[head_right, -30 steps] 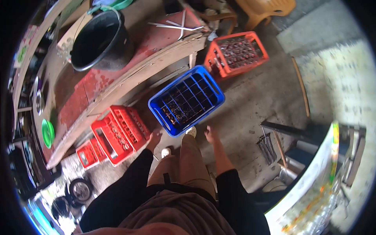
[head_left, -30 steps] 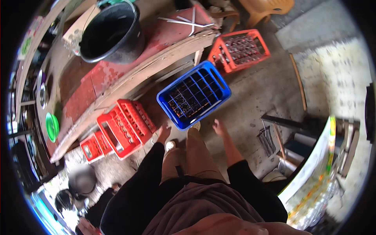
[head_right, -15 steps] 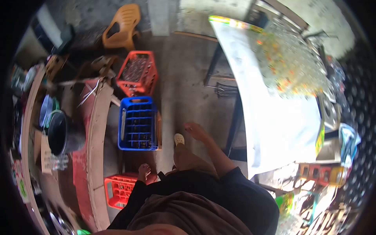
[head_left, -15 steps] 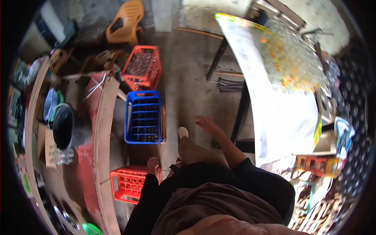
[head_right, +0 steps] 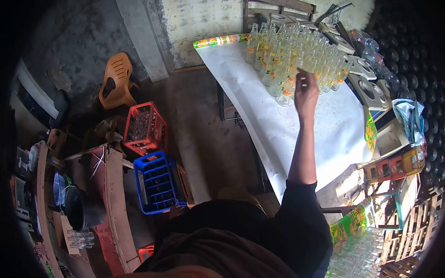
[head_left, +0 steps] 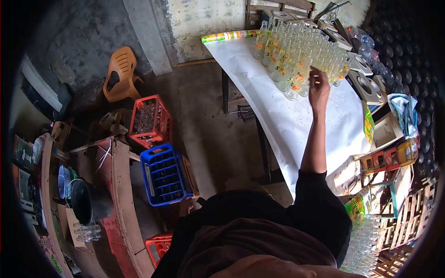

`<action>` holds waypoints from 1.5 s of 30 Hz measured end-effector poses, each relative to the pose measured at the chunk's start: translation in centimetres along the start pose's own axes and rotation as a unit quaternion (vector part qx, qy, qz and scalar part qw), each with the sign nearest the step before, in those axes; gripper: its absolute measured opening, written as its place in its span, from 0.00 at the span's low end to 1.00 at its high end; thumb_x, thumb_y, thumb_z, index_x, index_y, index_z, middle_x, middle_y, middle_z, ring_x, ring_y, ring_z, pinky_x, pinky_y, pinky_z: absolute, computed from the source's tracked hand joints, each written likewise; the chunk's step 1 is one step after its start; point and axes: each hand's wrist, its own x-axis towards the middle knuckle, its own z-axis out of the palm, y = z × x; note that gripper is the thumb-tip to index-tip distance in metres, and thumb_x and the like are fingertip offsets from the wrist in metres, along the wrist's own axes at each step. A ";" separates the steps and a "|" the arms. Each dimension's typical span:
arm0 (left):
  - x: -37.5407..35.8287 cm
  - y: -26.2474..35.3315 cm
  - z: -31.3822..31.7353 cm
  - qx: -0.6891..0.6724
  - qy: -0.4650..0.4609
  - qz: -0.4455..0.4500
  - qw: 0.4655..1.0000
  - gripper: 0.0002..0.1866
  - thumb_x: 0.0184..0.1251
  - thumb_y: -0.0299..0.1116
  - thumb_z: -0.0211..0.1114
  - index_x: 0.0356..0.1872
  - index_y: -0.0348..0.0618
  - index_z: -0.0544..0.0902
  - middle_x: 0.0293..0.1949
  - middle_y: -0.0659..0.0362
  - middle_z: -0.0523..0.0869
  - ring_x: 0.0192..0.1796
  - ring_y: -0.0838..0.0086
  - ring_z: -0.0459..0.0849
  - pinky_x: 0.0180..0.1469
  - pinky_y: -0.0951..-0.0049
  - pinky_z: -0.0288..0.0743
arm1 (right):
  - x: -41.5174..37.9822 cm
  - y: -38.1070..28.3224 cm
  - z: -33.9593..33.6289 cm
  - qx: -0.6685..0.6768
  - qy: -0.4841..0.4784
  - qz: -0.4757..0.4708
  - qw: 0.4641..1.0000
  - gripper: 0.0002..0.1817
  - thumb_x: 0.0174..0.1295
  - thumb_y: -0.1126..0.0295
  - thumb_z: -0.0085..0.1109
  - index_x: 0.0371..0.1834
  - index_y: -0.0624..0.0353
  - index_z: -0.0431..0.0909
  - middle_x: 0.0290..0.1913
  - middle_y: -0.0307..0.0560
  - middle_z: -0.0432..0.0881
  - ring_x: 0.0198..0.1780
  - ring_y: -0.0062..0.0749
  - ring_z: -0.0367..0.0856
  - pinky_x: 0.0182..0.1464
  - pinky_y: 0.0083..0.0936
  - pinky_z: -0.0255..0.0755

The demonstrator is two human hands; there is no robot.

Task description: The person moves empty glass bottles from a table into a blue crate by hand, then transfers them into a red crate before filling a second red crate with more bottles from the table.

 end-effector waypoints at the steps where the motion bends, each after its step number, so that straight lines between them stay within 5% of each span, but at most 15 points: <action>1: 0.1 2.2 0.8 0.033 0.012 0.006 0.999 0.08 0.61 0.34 0.58 0.39 0.44 0.76 0.29 0.61 0.76 0.28 0.75 0.77 0.27 0.77 0.70 | 1.7 1.1 0.0 -0.048 0.041 -0.020 0.998 0.11 0.60 0.77 0.52 0.45 0.59 0.77 0.36 0.47 0.77 0.31 0.33 0.79 0.33 0.28 0.73; 5: 2.2 10.7 4.9 0.101 0.033 0.045 0.993 0.12 0.61 0.37 0.58 0.40 0.41 0.79 0.31 0.61 0.79 0.32 0.75 0.78 0.34 0.76 0.73 | 5.3 5.7 1.9 -0.165 0.042 -0.004 0.985 0.16 0.59 0.64 0.57 0.49 0.58 0.74 0.38 0.50 0.77 0.36 0.43 0.79 0.37 0.36 0.73; 8: 3.8 17.3 9.6 0.198 0.006 0.227 0.954 0.18 0.63 0.38 0.58 0.51 0.39 0.75 0.35 0.57 0.81 0.35 0.75 0.79 0.36 0.75 0.73 | 6.1 7.1 3.9 -0.216 0.022 0.043 0.975 0.24 0.56 0.56 0.60 0.50 0.60 0.72 0.40 0.54 0.77 0.40 0.48 0.78 0.39 0.40 0.72; 11: 0.9 24.5 16.6 0.221 0.001 0.338 0.915 0.19 0.64 0.38 0.58 0.52 0.38 0.74 0.40 0.54 0.82 0.40 0.73 0.81 0.41 0.75 0.74 | 5.9 8.2 4.6 -0.251 -0.038 0.049 0.966 0.26 0.55 0.50 0.59 0.39 0.67 0.73 0.38 0.63 0.77 0.39 0.58 0.77 0.38 0.43 0.71; 16: -4.9 33.6 27.1 0.257 -0.112 0.411 0.868 0.18 0.65 0.34 0.57 0.54 0.37 0.73 0.46 0.55 0.82 0.48 0.72 0.80 0.50 0.73 0.72 | 5.3 9.3 4.6 -0.255 -0.048 0.029 0.965 0.26 0.57 0.50 0.58 0.33 0.70 0.73 0.32 0.64 0.78 0.35 0.59 0.77 0.36 0.42 0.71; 20: -9.6 38.8 34.4 0.243 -0.241 0.484 0.805 0.18 0.65 0.33 0.58 0.53 0.36 0.72 0.51 0.50 0.78 0.53 0.66 0.79 0.55 0.69 0.71 | 3.7 4.3 2.9 -0.077 -0.121 0.029 0.989 0.19 0.58 0.56 0.59 0.34 0.65 0.74 0.30 0.60 0.78 0.31 0.53 0.78 0.33 0.36 0.70; 22: -12.8 42.2 37.6 0.316 -0.249 0.585 0.705 0.24 0.60 0.38 0.63 0.55 0.38 0.71 0.51 0.48 0.77 0.53 0.60 0.77 0.55 0.64 0.69 | 2.6 1.4 2.4 0.023 -0.212 0.006 0.977 0.17 0.56 0.59 0.61 0.34 0.65 0.74 0.29 0.55 0.76 0.29 0.48 0.76 0.33 0.32 0.69; 25: -17.2 44.9 40.8 0.295 -0.230 0.668 0.644 0.31 0.52 0.44 0.69 0.55 0.38 0.71 0.50 0.47 0.76 0.54 0.57 0.75 0.56 0.61 0.68 | 0.8 -1.8 2.9 0.149 -0.347 -0.042 0.925 0.14 0.55 0.62 0.61 0.34 0.63 0.74 0.29 0.51 0.73 0.28 0.44 0.73 0.33 0.31 0.68; 29: -18.1 45.6 40.7 0.316 -0.309 0.561 0.700 0.32 0.45 0.45 0.73 0.48 0.37 0.72 0.39 0.49 0.80 0.43 0.59 0.81 0.47 0.63 0.73 | -1.3 -4.1 4.9 0.227 -0.426 -0.058 0.874 0.12 0.54 0.65 0.62 0.32 0.63 0.75 0.29 0.47 0.72 0.29 0.35 0.72 0.35 0.26 0.67; 32: -17.4 44.4 39.1 0.284 -0.218 0.572 0.738 0.27 0.46 0.43 0.73 0.44 0.39 0.74 0.33 0.51 0.81 0.34 0.61 0.82 0.40 0.66 0.75 | 0.9 -5.6 4.6 0.163 -0.488 -0.052 0.856 0.12 0.54 0.65 0.62 0.34 0.62 0.77 0.29 0.46 0.74 0.30 0.31 0.73 0.34 0.26 0.67; 35: -15.8 43.6 36.0 0.306 -0.193 0.518 0.775 0.22 0.46 0.34 0.73 0.42 0.38 0.74 0.32 0.55 0.82 0.35 0.70 0.83 0.40 0.71 0.76 | 4.2 -1.9 5.9 0.170 -0.232 -0.038 0.957 0.11 0.59 0.64 0.58 0.34 0.63 0.78 0.32 0.45 0.78 0.34 0.26 0.76 0.37 0.23 0.69; 37: -14.6 42.4 33.7 0.285 -0.174 0.504 0.797 0.21 0.47 0.33 0.73 0.42 0.39 0.75 0.33 0.55 0.82 0.36 0.71 0.83 0.40 0.71 0.76 | 7.9 -0.2 6.0 -0.031 -0.095 -0.062 0.993 0.13 0.61 0.62 0.56 0.35 0.61 0.80 0.35 0.50 0.78 0.35 0.38 0.78 0.38 0.29 0.71; 39: -13.7 40.9 31.3 0.262 -0.151 0.487 0.819 0.20 0.47 0.32 0.72 0.42 0.39 0.75 0.33 0.56 0.82 0.37 0.73 0.83 0.41 0.72 0.76 | 10.3 3.6 6.9 -0.249 0.007 -0.126 0.960 0.17 0.58 0.56 0.58 0.41 0.58 0.78 0.37 0.52 0.76 0.38 0.46 0.77 0.39 0.35 0.71; 41: -13.2 39.7 28.9 0.263 -0.074 0.514 0.813 0.19 0.49 0.36 0.71 0.39 0.39 0.74 0.31 0.53 0.78 0.31 0.65 0.80 0.35 0.67 0.74 | 11.0 5.8 7.4 -0.310 -0.044 -0.069 0.947 0.21 0.56 0.52 0.59 0.44 0.58 0.77 0.40 0.55 0.76 0.43 0.48 0.77 0.41 0.38 0.72; 45: -13.6 36.6 23.4 0.245 0.071 0.447 0.857 0.20 0.49 0.36 0.71 0.41 0.38 0.75 0.33 0.52 0.77 0.35 0.64 0.80 0.38 0.67 0.73 | 10.4 11.1 9.7 -0.364 -0.094 0.002 0.927 0.33 0.54 0.40 0.54 0.48 0.60 0.76 0.47 0.58 0.79 0.48 0.49 0.78 0.47 0.38 0.72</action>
